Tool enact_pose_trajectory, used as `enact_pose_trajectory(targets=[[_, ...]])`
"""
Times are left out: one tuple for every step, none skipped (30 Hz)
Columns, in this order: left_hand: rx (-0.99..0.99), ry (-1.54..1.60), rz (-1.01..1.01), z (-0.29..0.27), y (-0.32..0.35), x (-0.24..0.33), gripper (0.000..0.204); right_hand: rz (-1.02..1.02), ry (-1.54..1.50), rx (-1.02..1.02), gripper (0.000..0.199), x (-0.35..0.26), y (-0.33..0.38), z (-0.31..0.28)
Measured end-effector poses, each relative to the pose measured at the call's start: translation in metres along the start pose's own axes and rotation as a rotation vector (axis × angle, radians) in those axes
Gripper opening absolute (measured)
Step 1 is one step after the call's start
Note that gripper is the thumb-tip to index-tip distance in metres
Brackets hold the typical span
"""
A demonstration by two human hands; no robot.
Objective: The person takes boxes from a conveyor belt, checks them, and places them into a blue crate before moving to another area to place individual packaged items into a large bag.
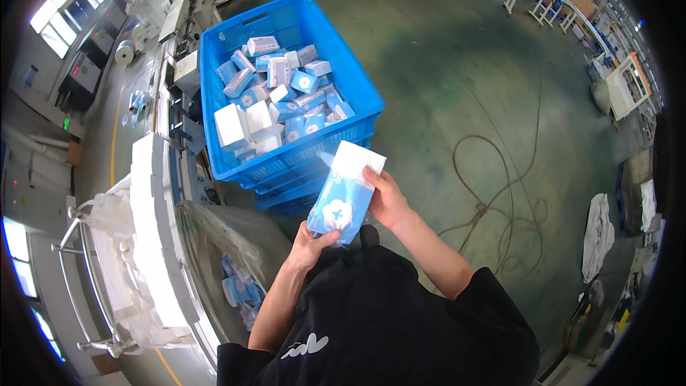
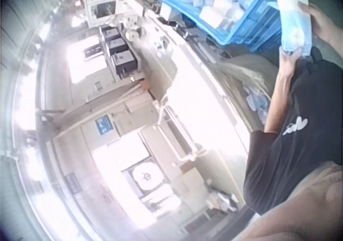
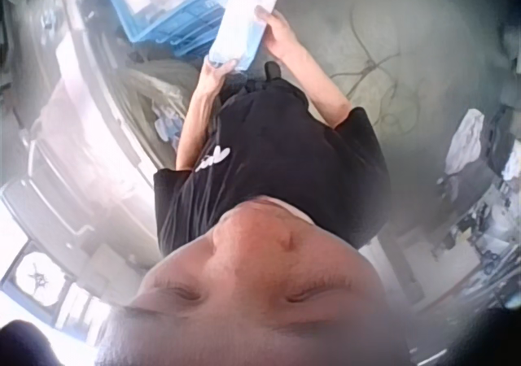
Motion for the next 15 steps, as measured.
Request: enact_pose_trajectory(targets=[[-0.118, -0.031, -0.093, -0.031, 0.002, -0.011, 0.065, 0.057, 0.0, 0.006, 0.056, 0.004, -0.005, 0.0], [-0.246, -0.086, -0.166, -0.051, 0.01, -0.011, 0.068, 0.114, -0.002, 0.018, 0.055, 0.009, -0.011, -0.004], [-0.428, -0.207, -0.187, -0.066, 0.015, -0.001, 0.066, 0.179, -0.054, 0.032, 0.056, 0.015, -0.016, -0.007], [-0.607, -0.327, -0.202, -0.077, 0.022, 0.01, 0.065, 0.183, -0.066, 0.072, 0.056, 0.019, -0.021, -0.008], [-0.578, -0.434, -0.082, -0.081, 0.032, 0.022, 0.055, 0.174, -0.081, 0.121, 0.057, 0.02, -0.026, -0.013], [-0.463, -0.557, -0.14, -0.099, 0.043, 0.031, 0.045, 0.175, -0.098, 0.162, 0.057, 0.022, -0.03, -0.017], [-0.297, -0.76, -0.043, -0.102, 0.053, 0.054, 0.035, 0.119, -0.111, 0.154, 0.058, 0.024, -0.034, -0.026], [0.021, -0.911, -0.063, -0.135, 0.067, 0.042, 0.03, 0.101, -0.074, 0.168, 0.058, 0.026, -0.035, -0.026], [0.314, -1.421, -0.082, -0.167, 0.08, 0.031, 0.027, 0.086, -0.033, 0.183, 0.058, 0.029, -0.035, -0.025], [0.506, -1.732, -0.067, -0.228, 0.102, -0.008, 0.026, 0.087, 0.015, 0.184, 0.058, 0.033, -0.038, -0.022], [0.692, -1.911, -0.233, -0.284, 0.125, -0.052, 0.033, 0.096, 0.063, 0.218, 0.056, 0.041, -0.041, -0.028], [0.693, -1.956, -0.378, -0.322, 0.149, -0.09, 0.04, 0.133, 0.069, 0.187, 0.053, 0.045, -0.04, -0.029], [0.68, -1.992, -0.536, -0.352, 0.179, -0.127, 0.047, 0.152, 0.092, 0.17, 0.051, 0.047, -0.037, -0.029], [0.66, -2.02, -0.679, -0.38, 0.204, -0.16, 0.055, 0.157, 0.119, 0.126, 0.053, 0.047, -0.032, -0.023], [0.511, -2.015, -0.747, -0.4, 0.243, -0.209, 0.068, 0.167, 0.14, 0.096, 0.055, 0.049, -0.03, -0.015]])
Point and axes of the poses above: each hand's wrist, its own y-axis away from the middle knuckle, its own z-axis out of the palm, x = y × z, the point moved 1 cm from there along -y, towards the middle knuckle, and after that the axes turned 6 degrees about x, right-handed, at the moved point
